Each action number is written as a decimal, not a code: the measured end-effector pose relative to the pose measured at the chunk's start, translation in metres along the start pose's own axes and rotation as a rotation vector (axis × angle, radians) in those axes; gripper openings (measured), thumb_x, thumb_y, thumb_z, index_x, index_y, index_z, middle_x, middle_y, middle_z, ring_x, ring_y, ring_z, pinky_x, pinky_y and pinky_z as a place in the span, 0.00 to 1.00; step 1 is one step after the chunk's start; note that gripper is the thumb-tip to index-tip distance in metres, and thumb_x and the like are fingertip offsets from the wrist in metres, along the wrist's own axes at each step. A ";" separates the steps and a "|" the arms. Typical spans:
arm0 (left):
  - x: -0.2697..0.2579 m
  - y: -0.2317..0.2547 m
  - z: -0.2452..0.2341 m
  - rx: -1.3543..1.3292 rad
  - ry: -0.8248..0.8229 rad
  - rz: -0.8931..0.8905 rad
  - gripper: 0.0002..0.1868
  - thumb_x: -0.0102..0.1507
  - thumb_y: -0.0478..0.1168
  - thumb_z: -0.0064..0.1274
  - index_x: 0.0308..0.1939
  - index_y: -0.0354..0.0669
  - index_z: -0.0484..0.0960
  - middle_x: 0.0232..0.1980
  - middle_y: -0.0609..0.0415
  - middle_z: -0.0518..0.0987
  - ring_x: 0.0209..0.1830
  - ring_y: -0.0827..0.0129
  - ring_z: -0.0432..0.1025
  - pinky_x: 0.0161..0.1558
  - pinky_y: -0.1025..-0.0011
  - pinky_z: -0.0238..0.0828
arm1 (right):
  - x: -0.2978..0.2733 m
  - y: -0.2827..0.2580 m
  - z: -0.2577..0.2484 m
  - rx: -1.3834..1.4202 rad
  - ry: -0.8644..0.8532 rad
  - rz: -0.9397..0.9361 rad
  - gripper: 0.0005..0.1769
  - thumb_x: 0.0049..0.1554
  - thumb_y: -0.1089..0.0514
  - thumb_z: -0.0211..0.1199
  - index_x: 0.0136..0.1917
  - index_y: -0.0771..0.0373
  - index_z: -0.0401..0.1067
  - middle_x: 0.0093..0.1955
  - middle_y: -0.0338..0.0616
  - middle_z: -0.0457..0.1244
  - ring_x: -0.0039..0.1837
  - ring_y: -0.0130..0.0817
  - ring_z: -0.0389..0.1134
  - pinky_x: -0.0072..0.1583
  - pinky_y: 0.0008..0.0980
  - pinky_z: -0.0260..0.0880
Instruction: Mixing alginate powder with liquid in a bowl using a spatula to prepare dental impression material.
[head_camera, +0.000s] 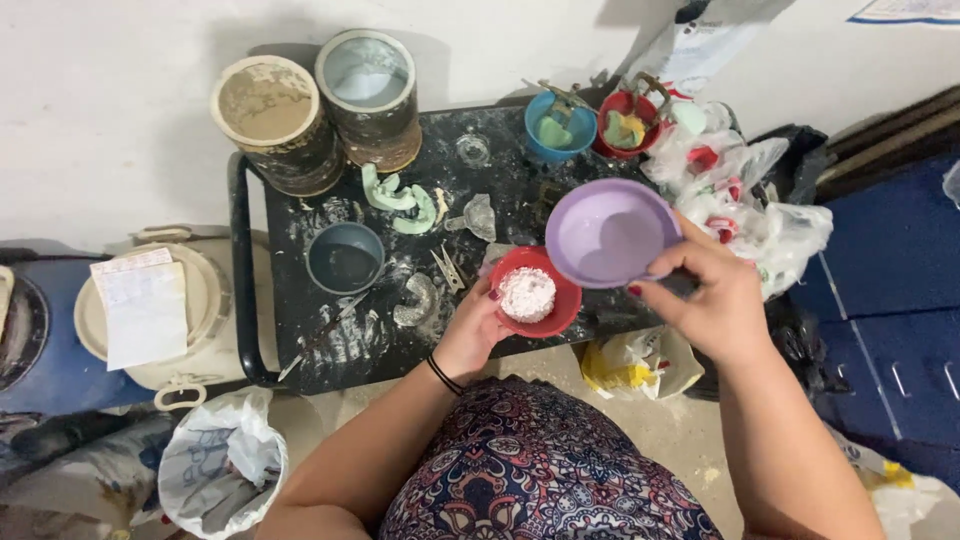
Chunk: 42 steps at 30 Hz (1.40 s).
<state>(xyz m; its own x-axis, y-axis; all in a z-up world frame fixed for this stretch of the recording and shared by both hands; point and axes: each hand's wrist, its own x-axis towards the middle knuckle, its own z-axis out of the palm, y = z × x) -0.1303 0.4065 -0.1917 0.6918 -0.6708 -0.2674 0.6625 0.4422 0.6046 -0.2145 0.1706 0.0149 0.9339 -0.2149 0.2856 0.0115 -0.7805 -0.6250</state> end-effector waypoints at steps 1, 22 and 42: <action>-0.003 0.007 0.003 -0.001 0.004 0.010 0.39 0.66 0.56 0.54 0.76 0.48 0.61 0.65 0.46 0.77 0.63 0.53 0.76 0.60 0.51 0.76 | 0.009 0.009 0.006 0.003 -0.003 -0.010 0.12 0.45 0.61 0.78 0.42 0.56 0.78 0.70 0.55 0.68 0.67 0.53 0.71 0.66 0.46 0.68; -0.089 0.095 -0.014 0.084 0.269 0.168 0.57 0.59 0.65 0.55 0.81 0.36 0.51 0.73 0.27 0.66 0.68 0.38 0.70 0.60 0.45 0.75 | 0.175 0.103 0.331 0.184 0.100 0.428 0.14 0.52 0.52 0.74 0.46 0.63 0.81 0.46 0.52 0.68 0.55 0.53 0.73 0.59 0.45 0.74; 0.000 0.018 0.000 -0.039 -0.194 0.140 0.43 0.66 0.50 0.49 0.82 0.46 0.51 0.80 0.34 0.59 0.77 0.38 0.58 0.67 0.34 0.63 | -0.076 0.261 0.095 -0.818 -0.132 0.577 0.14 0.57 0.47 0.69 0.55 0.48 0.84 0.56 0.45 0.66 0.59 0.51 0.72 0.51 0.51 0.81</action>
<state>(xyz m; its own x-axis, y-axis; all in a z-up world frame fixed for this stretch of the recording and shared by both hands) -0.1188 0.4140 -0.1806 0.7119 -0.7015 -0.0321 0.5776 0.5589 0.5950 -0.2484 0.0383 -0.2389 0.7522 -0.6587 -0.0161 -0.6568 -0.7515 0.0622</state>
